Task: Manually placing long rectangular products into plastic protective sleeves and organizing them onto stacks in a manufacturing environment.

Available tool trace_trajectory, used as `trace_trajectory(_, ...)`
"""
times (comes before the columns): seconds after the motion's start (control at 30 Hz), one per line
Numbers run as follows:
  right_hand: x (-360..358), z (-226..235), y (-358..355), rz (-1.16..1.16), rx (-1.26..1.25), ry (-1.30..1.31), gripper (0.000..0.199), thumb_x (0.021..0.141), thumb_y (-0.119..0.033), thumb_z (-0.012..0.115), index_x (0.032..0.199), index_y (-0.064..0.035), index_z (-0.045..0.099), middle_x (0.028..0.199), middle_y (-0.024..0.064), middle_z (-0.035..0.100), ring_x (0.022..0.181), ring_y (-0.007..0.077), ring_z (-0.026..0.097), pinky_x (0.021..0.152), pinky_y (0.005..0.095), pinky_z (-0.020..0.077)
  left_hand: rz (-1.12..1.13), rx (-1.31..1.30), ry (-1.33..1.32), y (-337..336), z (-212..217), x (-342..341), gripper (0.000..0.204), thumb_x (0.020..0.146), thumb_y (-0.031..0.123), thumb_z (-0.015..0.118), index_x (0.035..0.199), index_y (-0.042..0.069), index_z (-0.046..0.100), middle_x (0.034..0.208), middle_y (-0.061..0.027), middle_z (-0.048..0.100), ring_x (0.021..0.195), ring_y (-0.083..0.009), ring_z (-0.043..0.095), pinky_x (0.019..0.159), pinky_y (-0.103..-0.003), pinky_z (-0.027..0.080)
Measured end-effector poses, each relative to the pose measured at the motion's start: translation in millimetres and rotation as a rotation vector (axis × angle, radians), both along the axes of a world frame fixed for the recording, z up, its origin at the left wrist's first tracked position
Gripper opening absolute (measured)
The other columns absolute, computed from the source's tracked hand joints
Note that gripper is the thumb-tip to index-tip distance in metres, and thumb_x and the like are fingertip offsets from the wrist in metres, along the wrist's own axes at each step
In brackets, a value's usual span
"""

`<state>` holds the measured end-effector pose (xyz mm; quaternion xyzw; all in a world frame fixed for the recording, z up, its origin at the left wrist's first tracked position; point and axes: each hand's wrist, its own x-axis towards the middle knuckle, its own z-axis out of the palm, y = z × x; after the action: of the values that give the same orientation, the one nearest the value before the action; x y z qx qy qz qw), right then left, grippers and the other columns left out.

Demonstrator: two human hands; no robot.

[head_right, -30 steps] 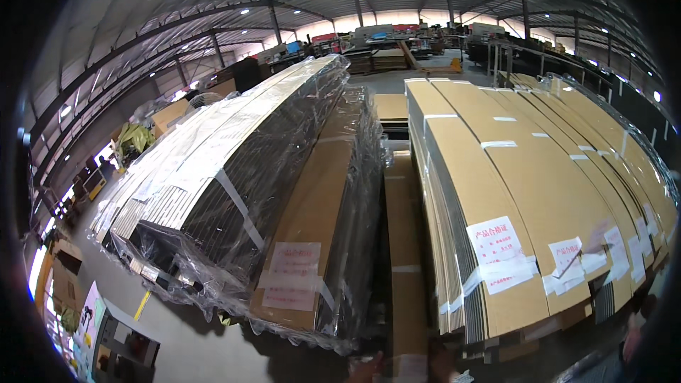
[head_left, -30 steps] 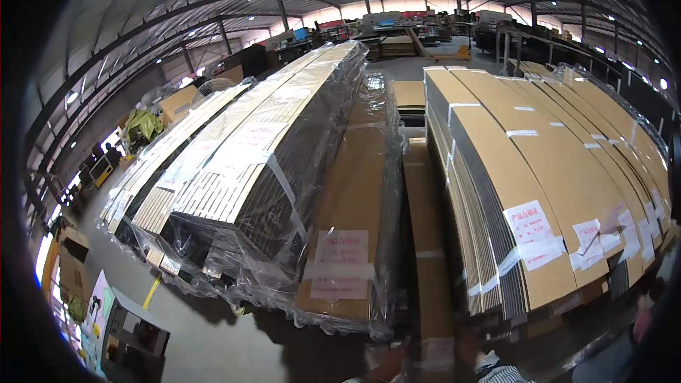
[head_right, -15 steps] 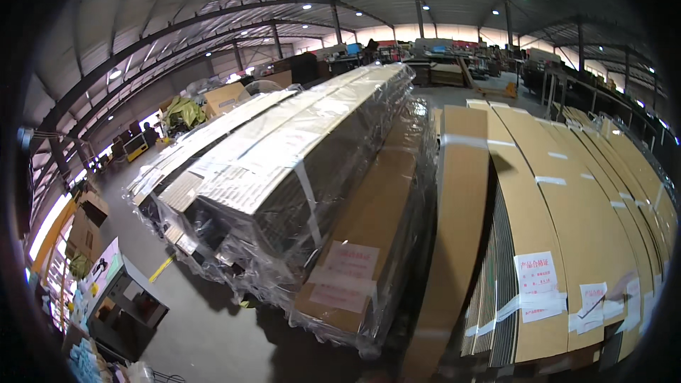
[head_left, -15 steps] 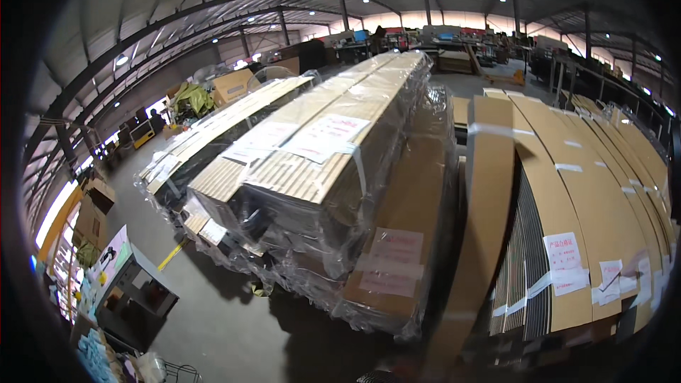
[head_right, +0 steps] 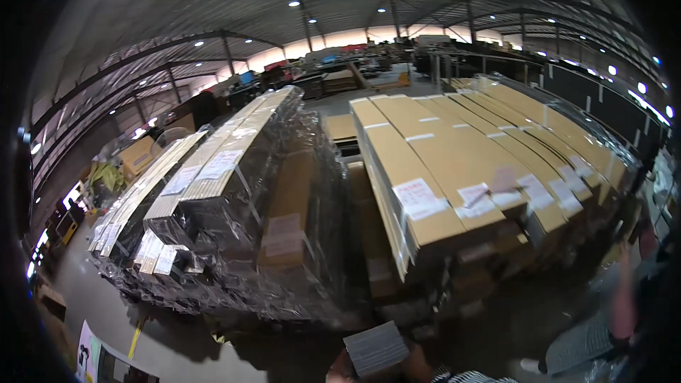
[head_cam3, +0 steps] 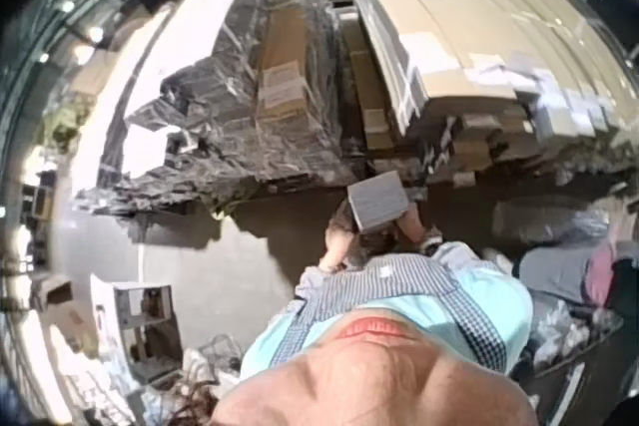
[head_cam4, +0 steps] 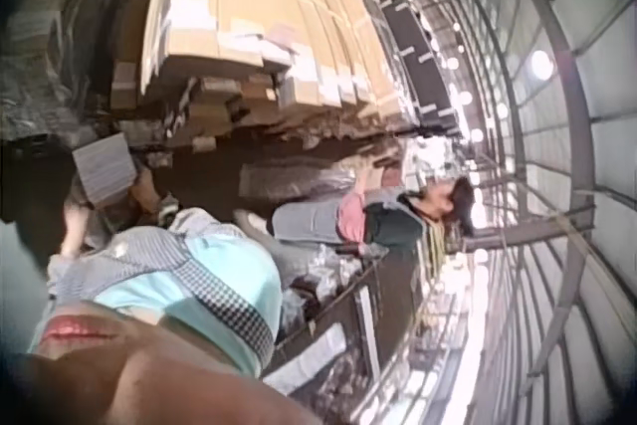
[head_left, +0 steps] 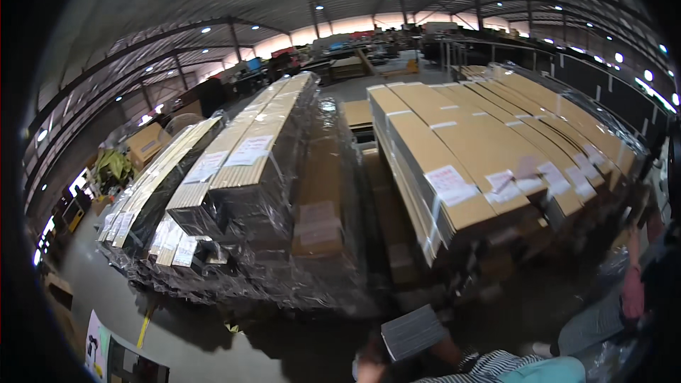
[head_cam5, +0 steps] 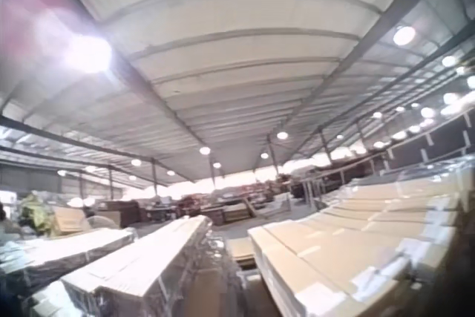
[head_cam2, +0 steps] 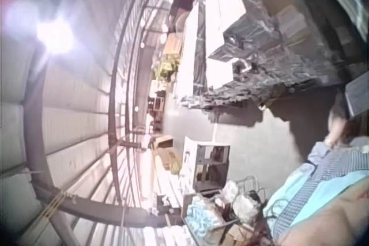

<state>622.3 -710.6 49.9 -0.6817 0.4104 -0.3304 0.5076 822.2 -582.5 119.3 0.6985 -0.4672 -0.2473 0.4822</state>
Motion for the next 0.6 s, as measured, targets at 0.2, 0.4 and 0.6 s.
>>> trace_trajectory(0.2, -18.8, 57.4, 35.8, -0.164, -0.055, 0.023, 0.015, 0.084, -0.002, 0.065, 0.099, -0.0007, 0.062, 0.085, 0.0106, 0.067, 0.080, 0.0185, 0.066, 0.071, 0.0316, 0.0525, -0.042, 0.023, -0.172, 27.6, 11.0, -7.5, 0.066, 0.078, 0.004, 0.062, 0.142, 0.017, 0.053, 0.102, -0.0194, 0.071, 0.075, -0.0325, 0.070, 0.070, -0.040, 0.055)
trace_trajectory(0.4, -45.4, 148.5, 81.6, -0.038, -0.199, -0.607, 0.064, 0.087, -0.013, 0.077, 0.137, 0.0002, 0.040, 0.116, 0.0108, 0.059, 0.107, 0.0160, 0.056, 0.093, 0.0322, 0.0442, -0.166, -0.275, 0.543, 56.6, 144.4, -15.0, 0.016, 0.093, 0.015, 0.069, 0.104, 0.006, 0.062, 0.071, 0.0043, 0.053, 0.057, -0.0042, 0.046, 0.049, -0.021, 0.035)
trace_trajectory(0.6, -37.8, -39.9, 97.3, 0.610, -0.234, -0.069, 0.111, 0.079, -0.029, 0.085, 0.157, -0.0019, 0.010, 0.164, 0.0167, 0.011, 0.151, 0.0305, 0.018, 0.121, 0.0445, 0.0188, -0.614, -1.222, 0.955, 91.5, 297.7, 17.6, 0.025, 0.097, 0.022, 0.061, 0.114, 0.014, 0.045, 0.073, 0.0050, 0.052, 0.055, -0.0043, 0.044, 0.056, -0.021, 0.044)
